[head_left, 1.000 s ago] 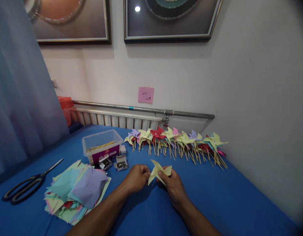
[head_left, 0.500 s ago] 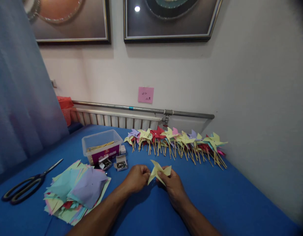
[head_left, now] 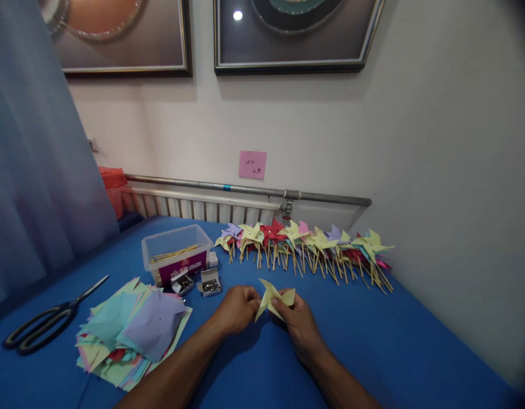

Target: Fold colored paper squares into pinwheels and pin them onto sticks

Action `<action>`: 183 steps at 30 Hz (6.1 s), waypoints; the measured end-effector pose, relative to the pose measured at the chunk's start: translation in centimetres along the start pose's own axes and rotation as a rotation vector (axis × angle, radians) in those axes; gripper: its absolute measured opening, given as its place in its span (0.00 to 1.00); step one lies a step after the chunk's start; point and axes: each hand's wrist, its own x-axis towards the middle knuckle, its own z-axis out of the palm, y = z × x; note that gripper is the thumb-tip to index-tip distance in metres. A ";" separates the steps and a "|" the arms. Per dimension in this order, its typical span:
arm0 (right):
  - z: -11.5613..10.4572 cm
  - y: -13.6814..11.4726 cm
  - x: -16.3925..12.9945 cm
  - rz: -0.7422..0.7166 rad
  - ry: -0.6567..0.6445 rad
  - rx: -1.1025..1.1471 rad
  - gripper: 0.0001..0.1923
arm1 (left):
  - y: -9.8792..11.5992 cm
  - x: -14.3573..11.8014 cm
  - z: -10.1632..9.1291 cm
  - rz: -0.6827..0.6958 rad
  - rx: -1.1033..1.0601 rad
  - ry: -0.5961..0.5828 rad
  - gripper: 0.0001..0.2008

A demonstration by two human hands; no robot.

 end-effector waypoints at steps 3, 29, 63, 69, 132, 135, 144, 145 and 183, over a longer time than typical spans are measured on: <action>-0.1 0.2 0.1 -0.011 -0.001 -0.013 0.21 | 0.3 -0.2 0.0 -0.004 -0.008 -0.001 0.06; 0.0 0.0 0.3 0.003 0.054 -0.020 0.24 | -0.1 0.1 0.3 -0.039 -0.067 -0.028 0.05; 0.1 -0.6 -0.2 0.001 0.058 0.000 0.23 | -0.3 0.2 0.6 -0.091 -0.120 -0.055 0.04; -0.1 -0.2 0.2 -0.014 0.088 -0.054 0.25 | -0.7 0.3 0.8 -0.061 -0.096 -0.043 0.04; -0.3 0.8 0.9 -0.018 0.075 0.012 0.25 | 0.1 0.0 0.9 -0.080 -0.119 -0.043 0.03; -0.3 0.8 0.9 -0.023 0.075 0.010 0.25 | -0.1 0.1 0.9 -0.078 -0.124 -0.046 0.04; -0.4 0.9 0.9 -0.014 0.068 -0.012 0.24 | -0.3 0.1 1.1 -0.078 -0.123 -0.043 0.04; -0.4 0.9 1.0 -0.014 0.069 -0.012 0.24 | -0.3 0.1 1.1 -0.074 -0.120 -0.042 0.04; -0.4 0.1 0.7 -0.023 0.084 -0.005 0.19 | -0.3 0.3 0.6 -0.052 -0.159 -0.090 0.03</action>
